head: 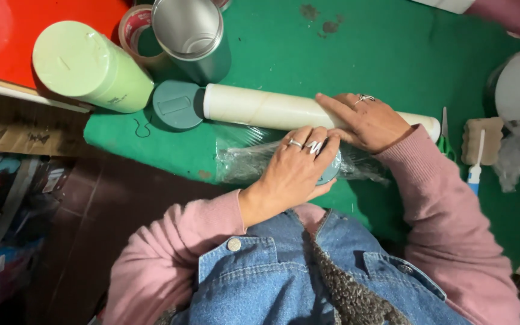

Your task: The person cleans a green cup lid with a brush, then uses scissors to cut a piece of plastic wrap from a roll. They wrap the plastic around the cup lid and trim the excess, securing the lid with the wrap.

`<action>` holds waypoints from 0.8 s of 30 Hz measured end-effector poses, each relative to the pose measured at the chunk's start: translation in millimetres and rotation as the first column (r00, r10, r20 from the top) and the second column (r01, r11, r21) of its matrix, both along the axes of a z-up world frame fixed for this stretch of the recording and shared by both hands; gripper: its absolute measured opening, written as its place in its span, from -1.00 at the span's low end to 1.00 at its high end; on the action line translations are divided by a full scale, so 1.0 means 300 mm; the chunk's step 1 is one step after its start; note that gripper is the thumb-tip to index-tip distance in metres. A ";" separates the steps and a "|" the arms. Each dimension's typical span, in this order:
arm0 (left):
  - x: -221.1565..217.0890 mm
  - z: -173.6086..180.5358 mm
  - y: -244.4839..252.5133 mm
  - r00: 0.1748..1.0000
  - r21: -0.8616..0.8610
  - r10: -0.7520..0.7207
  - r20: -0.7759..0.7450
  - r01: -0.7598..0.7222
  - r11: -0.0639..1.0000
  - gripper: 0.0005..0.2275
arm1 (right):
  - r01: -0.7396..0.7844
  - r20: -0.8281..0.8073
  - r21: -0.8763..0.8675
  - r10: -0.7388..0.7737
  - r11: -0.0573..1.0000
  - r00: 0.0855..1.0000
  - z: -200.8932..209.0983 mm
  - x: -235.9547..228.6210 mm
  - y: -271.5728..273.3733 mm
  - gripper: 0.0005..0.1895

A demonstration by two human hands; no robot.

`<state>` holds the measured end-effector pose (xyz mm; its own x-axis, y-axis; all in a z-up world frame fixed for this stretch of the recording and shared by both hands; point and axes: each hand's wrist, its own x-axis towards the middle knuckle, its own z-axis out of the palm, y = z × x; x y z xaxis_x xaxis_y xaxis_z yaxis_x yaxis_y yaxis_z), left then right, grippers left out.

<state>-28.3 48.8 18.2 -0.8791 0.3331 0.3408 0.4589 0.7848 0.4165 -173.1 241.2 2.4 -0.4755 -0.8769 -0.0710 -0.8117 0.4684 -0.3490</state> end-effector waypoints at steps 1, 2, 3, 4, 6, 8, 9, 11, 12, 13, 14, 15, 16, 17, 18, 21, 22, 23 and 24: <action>-0.001 -0.002 0.002 1.000 -0.006 0.004 -0.005 -0.004 1.000 -0.27 | -0.036 -0.021 -0.028 0.035 0.999 0.999 -0.005 -0.006 0.003 -0.27; -0.001 -0.007 0.004 1.000 -0.005 0.000 -0.002 0.000 1.000 -0.27 | -0.032 -0.017 -0.026 0.032 0.999 0.999 -0.004 -0.014 0.003 -0.27; -0.001 -0.012 0.006 1.000 -0.006 0.003 0.001 -0.003 1.000 -0.27 | -0.010 0.010 0.003 0.010 1.000 1.000 -0.003 -0.021 0.004 -0.26; -0.001 -0.017 0.007 1.000 -0.008 0.004 0.003 -0.004 1.000 -0.26 | 0.011 0.036 0.033 -0.013 0.999 0.999 -0.001 -0.027 0.004 -0.25; 0.001 -0.022 0.011 1.000 -0.008 0.006 -0.004 -0.006 1.000 -0.26 | 0.034 0.033 0.052 -0.036 0.998 0.999 0.000 -0.037 0.010 -0.22; 0.000 -0.023 0.012 1.000 -0.010 0.010 -0.013 -0.010 1.000 -0.25 | 0.055 0.027 0.070 -0.057 0.996 0.998 0.000 -0.042 0.012 -0.18; -0.002 -0.022 0.013 1.000 -0.010 0.015 -0.015 -0.015 1.000 -0.25 | 0.052 -0.024 0.033 -0.051 0.998 0.998 -0.001 -0.039 0.012 -0.23; -0.003 -0.023 0.012 1.000 -0.010 0.017 -0.015 -0.017 1.000 -0.25 | 0.049 -0.074 -0.002 -0.049 0.999 0.996 0.000 -0.040 0.009 -0.26; -0.002 -0.024 0.013 1.000 -0.009 0.016 -0.006 -0.016 1.000 -0.25 | 0.083 -0.072 0.031 -0.081 0.996 0.994 0.001 -0.042 0.009 -0.30; -0.001 -0.026 0.013 1.000 -0.009 0.015 0.003 -0.015 1.000 -0.25 | 0.117 -0.072 0.063 -0.113 0.991 0.991 0.003 -0.045 0.009 -0.34; 0.001 -0.027 0.013 1.000 -0.008 0.011 0.003 -0.011 1.000 -0.25 | 0.121 -0.072 0.064 -0.116 0.991 0.991 0.002 -0.050 0.010 -0.34; 0.003 -0.027 0.012 1.000 -0.005 0.008 0.006 -0.008 1.000 -0.25 | 0.108 -0.048 0.023 -0.107 0.994 0.993 0.003 -0.055 0.011 -0.34; 0.001 -0.026 0.010 1.000 -0.004 0.007 0.004 -0.007 1.000 -0.26 | 0.094 -0.030 -0.020 -0.095 0.995 0.995 0.006 -0.065 0.010 -0.34; -0.002 -0.024 0.011 1.000 -0.005 0.005 -0.002 -0.005 1.000 -0.26 | 0.096 -0.035 -0.021 -0.097 0.995 0.995 0.008 -0.064 0.014 -0.34; -0.001 -0.023 0.011 1.000 -0.004 0.001 -0.002 -0.001 1.000 -0.25 | 0.097 -0.030 0.003 -0.096 0.995 0.995 0.008 -0.063 0.014 -0.35; 0.000 -0.018 0.006 1.000 -0.007 -0.016 0.006 0.016 1.000 -0.24 | 0.105 -0.040 0.022 -0.104 0.994 0.994 0.012 -0.050 0.027 -0.37; -0.001 -0.016 0.004 0.999 -0.009 -0.037 0.018 0.037 0.999 -0.24 | 0.120 -0.053 0.018 -0.119 0.993 0.991 0.013 -0.044 0.033 -0.36; -0.003 -0.020 0.004 0.999 -0.010 -0.031 0.018 0.031 0.999 -0.24 | 0.114 -0.053 0.018 -0.113 0.993 0.992 0.010 -0.044 0.046 -0.36; -0.006 -0.023 0.006 0.998 0.000 -0.058 0.013 0.058 0.998 -0.23 | 0.141 -0.051 0.016 -0.140 0.990 0.989 0.009 -0.043 0.061 -0.37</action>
